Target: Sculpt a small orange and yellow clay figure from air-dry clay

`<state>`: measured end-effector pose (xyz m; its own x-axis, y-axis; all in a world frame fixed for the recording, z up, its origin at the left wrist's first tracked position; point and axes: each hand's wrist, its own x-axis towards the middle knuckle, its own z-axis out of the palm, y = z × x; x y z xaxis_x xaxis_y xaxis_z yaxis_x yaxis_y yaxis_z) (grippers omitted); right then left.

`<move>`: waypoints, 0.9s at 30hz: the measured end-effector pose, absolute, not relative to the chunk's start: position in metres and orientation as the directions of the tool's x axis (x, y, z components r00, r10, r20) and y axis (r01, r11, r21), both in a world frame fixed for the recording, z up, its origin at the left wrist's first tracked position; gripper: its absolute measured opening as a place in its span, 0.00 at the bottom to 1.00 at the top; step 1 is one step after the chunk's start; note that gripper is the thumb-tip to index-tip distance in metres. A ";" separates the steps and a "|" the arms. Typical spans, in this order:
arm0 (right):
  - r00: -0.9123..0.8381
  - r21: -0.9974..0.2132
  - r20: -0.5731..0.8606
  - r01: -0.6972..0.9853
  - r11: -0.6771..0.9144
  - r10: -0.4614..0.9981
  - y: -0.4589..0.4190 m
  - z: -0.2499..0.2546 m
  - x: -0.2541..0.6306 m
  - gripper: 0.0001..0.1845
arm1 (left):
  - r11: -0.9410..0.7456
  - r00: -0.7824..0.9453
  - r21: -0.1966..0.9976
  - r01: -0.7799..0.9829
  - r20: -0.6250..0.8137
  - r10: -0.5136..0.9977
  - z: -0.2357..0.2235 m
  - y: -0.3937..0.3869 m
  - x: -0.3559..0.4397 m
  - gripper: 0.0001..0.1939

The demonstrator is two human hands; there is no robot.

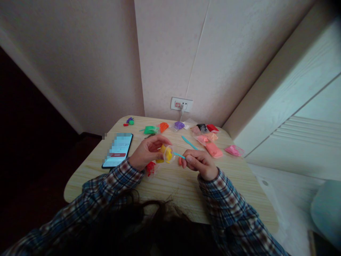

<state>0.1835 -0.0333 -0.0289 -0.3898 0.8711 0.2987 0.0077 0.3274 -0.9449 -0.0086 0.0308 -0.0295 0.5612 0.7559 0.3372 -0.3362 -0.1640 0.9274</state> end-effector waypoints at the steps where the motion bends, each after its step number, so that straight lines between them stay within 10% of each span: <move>1: -0.363 -0.939 0.320 0.002 0.344 0.875 -0.033 -0.029 0.183 0.20 | -0.160 0.561 0.928 -0.335 0.333 0.758 -0.029 0.031 -0.009 0.18; 27: -0.262 -0.785 0.458 0.329 0.525 0.849 -0.031 -0.025 0.177 0.12 | -0.273 0.554 0.959 -0.079 0.270 0.787 -0.028 0.035 -0.002 0.17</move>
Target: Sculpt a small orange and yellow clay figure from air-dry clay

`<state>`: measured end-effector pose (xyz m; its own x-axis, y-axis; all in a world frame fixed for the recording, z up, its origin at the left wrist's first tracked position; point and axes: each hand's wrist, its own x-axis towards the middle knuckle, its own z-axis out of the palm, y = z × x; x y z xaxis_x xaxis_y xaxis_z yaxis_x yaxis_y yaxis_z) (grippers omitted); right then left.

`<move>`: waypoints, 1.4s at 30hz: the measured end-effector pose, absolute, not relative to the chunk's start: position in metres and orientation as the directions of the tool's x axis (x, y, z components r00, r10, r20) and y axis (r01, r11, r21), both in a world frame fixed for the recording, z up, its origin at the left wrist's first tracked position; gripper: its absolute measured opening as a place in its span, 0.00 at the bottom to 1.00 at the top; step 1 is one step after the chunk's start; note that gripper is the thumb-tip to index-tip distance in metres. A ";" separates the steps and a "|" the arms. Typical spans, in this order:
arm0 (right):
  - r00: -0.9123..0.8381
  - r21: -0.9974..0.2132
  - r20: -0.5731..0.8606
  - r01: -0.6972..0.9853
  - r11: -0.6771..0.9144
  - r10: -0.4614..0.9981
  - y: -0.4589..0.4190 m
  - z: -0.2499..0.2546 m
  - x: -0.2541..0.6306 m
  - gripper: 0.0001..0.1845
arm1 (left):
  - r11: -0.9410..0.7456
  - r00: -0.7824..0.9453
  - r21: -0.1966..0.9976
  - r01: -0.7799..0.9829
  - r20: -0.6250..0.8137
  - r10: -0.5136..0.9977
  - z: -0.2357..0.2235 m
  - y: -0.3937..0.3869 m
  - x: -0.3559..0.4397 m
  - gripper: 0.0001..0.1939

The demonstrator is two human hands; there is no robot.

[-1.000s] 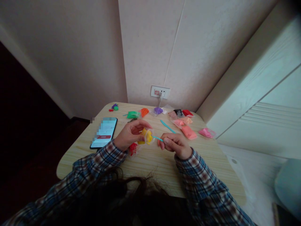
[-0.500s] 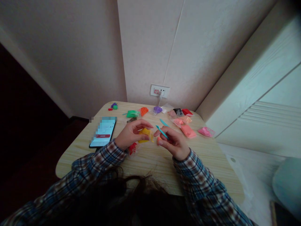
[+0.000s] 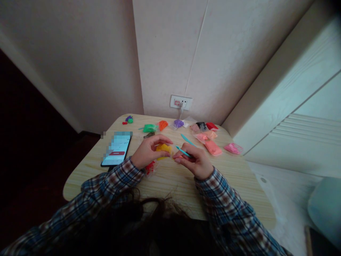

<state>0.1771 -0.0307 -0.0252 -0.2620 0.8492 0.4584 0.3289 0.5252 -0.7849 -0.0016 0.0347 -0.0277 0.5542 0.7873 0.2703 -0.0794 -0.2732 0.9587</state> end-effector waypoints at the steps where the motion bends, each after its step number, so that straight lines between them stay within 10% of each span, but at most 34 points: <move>1: -0.263 -0.806 0.436 0.311 0.504 0.860 -0.030 -0.025 0.177 0.13 | -0.277 0.552 0.957 -0.083 0.276 0.787 -0.028 0.035 -0.002 0.17; 12: -0.144 -0.949 0.257 0.149 0.278 0.956 -0.026 -0.029 0.184 0.16 | -0.426 0.549 0.905 0.013 0.350 0.759 -0.029 0.034 -0.004 0.16; 23: -0.158 -0.971 0.237 -0.029 0.236 0.958 -0.021 -0.040 0.186 0.14 | -0.698 0.642 0.475 0.536 0.307 0.702 -0.042 0.035 -0.006 0.14; 32: -0.276 -0.987 0.161 -0.041 0.156 0.947 -0.024 -0.038 0.180 0.19 | -0.891 0.538 0.400 0.213 0.713 0.449 -0.020 0.017 -0.002 0.06; 42: -0.260 -0.973 0.196 0.066 0.220 0.946 -0.027 -0.031 0.173 0.22 | -0.918 0.533 0.373 0.134 0.754 0.384 -0.017 0.012 -0.001 0.04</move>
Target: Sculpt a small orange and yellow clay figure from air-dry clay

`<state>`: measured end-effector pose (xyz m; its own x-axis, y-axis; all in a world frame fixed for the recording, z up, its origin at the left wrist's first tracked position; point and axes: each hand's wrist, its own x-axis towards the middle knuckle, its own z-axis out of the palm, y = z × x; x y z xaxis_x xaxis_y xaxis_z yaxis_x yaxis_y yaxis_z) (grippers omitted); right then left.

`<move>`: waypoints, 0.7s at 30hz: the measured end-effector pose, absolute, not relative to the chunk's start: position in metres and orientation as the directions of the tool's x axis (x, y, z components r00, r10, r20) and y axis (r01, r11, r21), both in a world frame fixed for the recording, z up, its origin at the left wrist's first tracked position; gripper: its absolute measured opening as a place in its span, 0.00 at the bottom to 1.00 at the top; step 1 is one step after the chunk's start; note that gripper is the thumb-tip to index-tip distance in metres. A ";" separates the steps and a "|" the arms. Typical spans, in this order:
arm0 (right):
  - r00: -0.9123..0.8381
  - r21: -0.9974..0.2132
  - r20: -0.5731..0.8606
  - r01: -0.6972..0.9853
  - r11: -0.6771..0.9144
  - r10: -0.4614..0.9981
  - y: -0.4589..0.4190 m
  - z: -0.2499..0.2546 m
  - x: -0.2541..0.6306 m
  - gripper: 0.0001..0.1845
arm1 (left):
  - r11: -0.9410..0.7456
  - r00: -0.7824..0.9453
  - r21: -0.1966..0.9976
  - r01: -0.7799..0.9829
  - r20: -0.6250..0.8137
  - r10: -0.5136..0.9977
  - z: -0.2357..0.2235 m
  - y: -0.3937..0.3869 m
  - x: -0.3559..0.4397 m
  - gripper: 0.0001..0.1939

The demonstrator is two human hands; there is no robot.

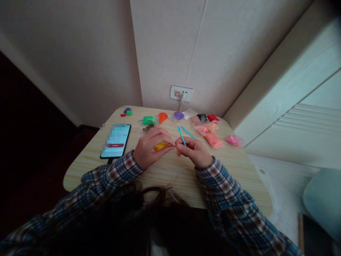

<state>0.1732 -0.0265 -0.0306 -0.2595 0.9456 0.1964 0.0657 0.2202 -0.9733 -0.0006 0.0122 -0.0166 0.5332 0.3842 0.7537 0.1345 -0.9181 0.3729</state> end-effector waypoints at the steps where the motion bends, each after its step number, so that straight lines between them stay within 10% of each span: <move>1: -0.256 -0.972 0.201 0.071 0.225 0.946 -0.027 -0.030 0.173 0.22 | -0.918 0.533 0.373 0.136 0.754 0.385 -0.016 0.012 0.000 0.04; 21: -0.146 -0.926 0.342 0.114 0.359 0.928 -0.040 -0.021 0.167 0.18 | -0.753 0.511 0.658 0.010 0.644 0.570 -0.021 0.010 0.003 0.06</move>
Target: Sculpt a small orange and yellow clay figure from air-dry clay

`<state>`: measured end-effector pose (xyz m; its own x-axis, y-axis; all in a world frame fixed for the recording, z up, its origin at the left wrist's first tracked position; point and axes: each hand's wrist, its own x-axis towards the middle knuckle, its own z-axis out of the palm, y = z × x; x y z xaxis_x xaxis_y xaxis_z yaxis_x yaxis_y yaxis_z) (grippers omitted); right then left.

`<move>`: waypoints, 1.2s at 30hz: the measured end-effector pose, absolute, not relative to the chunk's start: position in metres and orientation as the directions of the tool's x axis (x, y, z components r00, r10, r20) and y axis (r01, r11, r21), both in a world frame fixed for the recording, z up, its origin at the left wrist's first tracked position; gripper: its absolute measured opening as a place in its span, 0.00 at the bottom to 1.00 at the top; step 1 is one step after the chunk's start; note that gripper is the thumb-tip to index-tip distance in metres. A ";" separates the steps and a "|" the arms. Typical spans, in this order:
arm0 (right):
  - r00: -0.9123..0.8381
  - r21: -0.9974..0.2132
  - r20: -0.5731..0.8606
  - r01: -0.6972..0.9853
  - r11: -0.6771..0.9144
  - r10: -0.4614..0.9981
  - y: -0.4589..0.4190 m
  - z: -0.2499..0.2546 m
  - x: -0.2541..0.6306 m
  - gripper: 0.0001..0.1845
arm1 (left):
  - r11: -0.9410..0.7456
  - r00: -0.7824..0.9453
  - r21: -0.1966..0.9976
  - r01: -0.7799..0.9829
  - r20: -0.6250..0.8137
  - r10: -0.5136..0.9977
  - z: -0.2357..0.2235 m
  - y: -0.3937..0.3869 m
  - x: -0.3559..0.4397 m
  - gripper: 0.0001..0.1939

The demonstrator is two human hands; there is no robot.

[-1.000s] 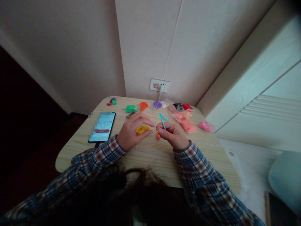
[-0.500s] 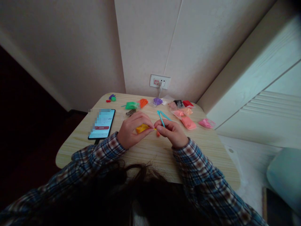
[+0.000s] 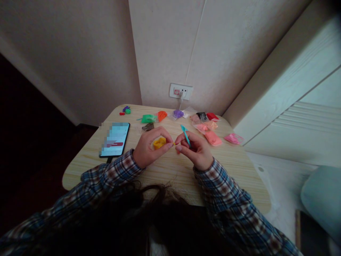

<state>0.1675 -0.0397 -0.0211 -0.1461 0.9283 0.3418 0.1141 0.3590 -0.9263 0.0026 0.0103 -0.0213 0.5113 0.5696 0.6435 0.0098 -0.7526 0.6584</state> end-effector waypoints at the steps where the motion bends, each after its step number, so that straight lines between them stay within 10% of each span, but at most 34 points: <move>1: -0.147 -0.924 0.343 0.123 0.362 0.928 -0.040 -0.021 0.167 0.18 | -0.756 0.517 0.654 0.011 0.643 0.565 -0.021 0.010 0.003 0.05; 36: -0.113 -0.894 0.380 0.208 0.396 0.918 -0.038 -0.023 0.169 0.20 | -0.829 0.512 0.559 -0.007 0.714 0.477 -0.018 0.009 0.003 0.03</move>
